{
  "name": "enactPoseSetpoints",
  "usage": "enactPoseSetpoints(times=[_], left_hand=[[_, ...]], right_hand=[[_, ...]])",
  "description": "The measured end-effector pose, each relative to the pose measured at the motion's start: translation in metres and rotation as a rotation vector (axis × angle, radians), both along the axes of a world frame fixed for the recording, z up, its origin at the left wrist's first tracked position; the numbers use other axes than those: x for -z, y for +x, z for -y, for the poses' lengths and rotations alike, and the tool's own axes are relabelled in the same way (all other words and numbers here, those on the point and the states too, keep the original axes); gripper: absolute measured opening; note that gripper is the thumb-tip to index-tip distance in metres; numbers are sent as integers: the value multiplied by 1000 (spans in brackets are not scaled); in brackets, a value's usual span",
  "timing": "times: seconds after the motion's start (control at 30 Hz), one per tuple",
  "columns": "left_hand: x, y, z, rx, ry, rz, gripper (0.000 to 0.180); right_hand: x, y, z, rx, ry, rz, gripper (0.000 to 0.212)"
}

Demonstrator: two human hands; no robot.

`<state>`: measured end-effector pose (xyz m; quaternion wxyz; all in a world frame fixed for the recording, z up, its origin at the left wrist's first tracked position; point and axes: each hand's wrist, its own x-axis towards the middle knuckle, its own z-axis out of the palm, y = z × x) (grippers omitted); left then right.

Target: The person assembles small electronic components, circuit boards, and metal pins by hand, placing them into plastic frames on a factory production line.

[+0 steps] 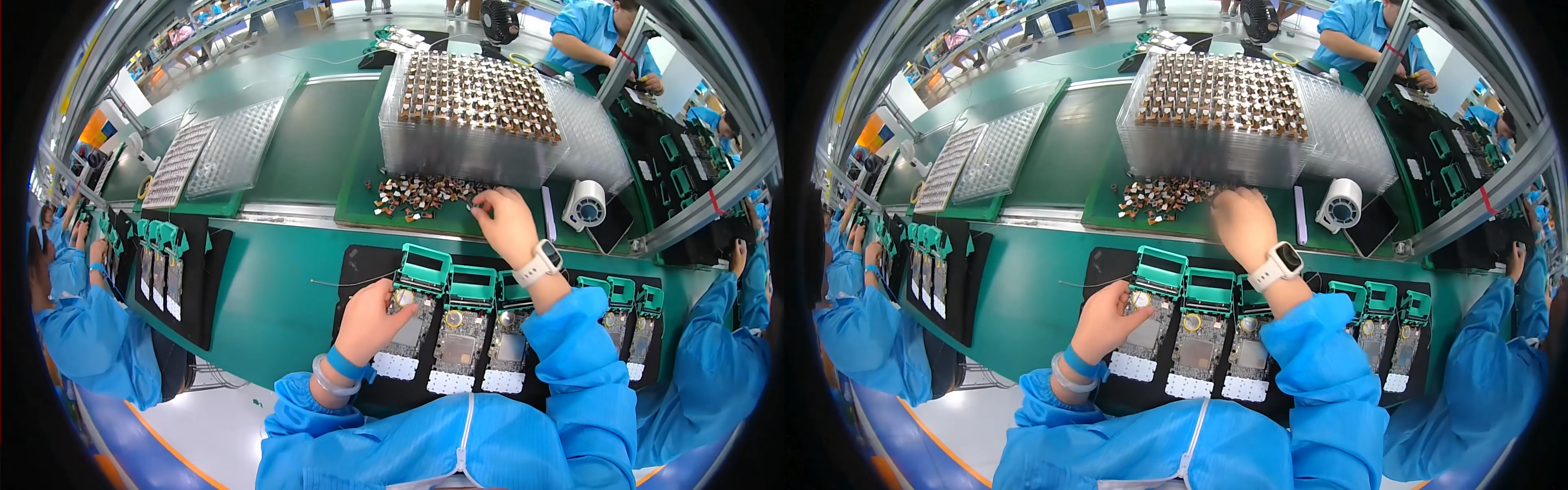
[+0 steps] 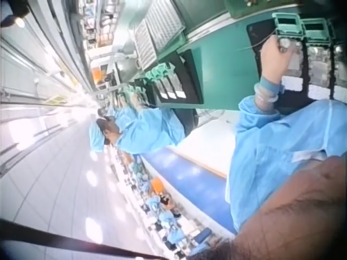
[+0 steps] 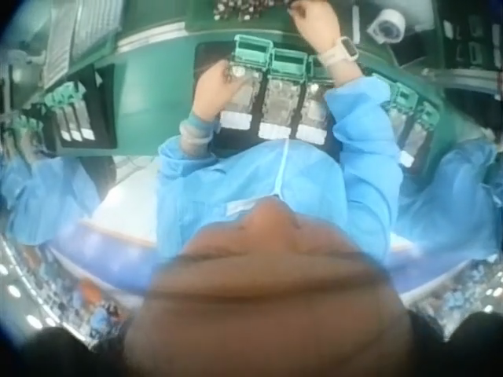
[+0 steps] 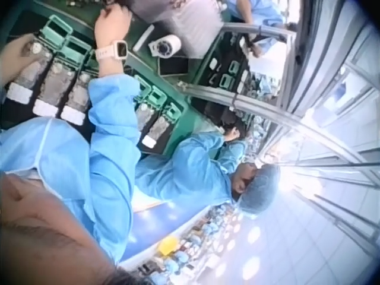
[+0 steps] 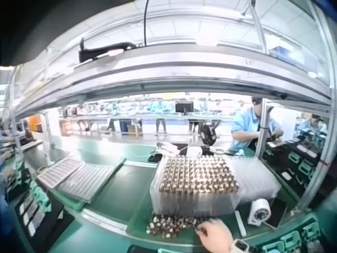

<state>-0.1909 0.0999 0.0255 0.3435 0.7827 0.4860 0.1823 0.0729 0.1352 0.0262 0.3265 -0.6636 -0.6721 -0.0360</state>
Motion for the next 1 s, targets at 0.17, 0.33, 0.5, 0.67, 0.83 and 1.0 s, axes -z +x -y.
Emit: enactPoseSetpoints(times=[0.17,0.33,0.5,0.67,0.83,1.0], left_hand=[[27,-3,-1,-45,-391,560,28],[12,-8,3,-41,-371,541,27],[-2,-8,10,-54,-461,800,22],[2,-3,16,-54,-402,850,23],[-2,-1,20,-60,-385,896,23],[-3,-1,22,-34,-385,879,24]], right_hand=[[16,-5,-18,94,-45,39,13],[2,-16,-13,47,12,-87,14],[-42,-74,42,-334,54,-424,13],[-41,-94,68,-504,-15,-466,17],[-37,-90,77,-519,-42,-465,25],[-37,-88,77,-528,-9,-389,29]])
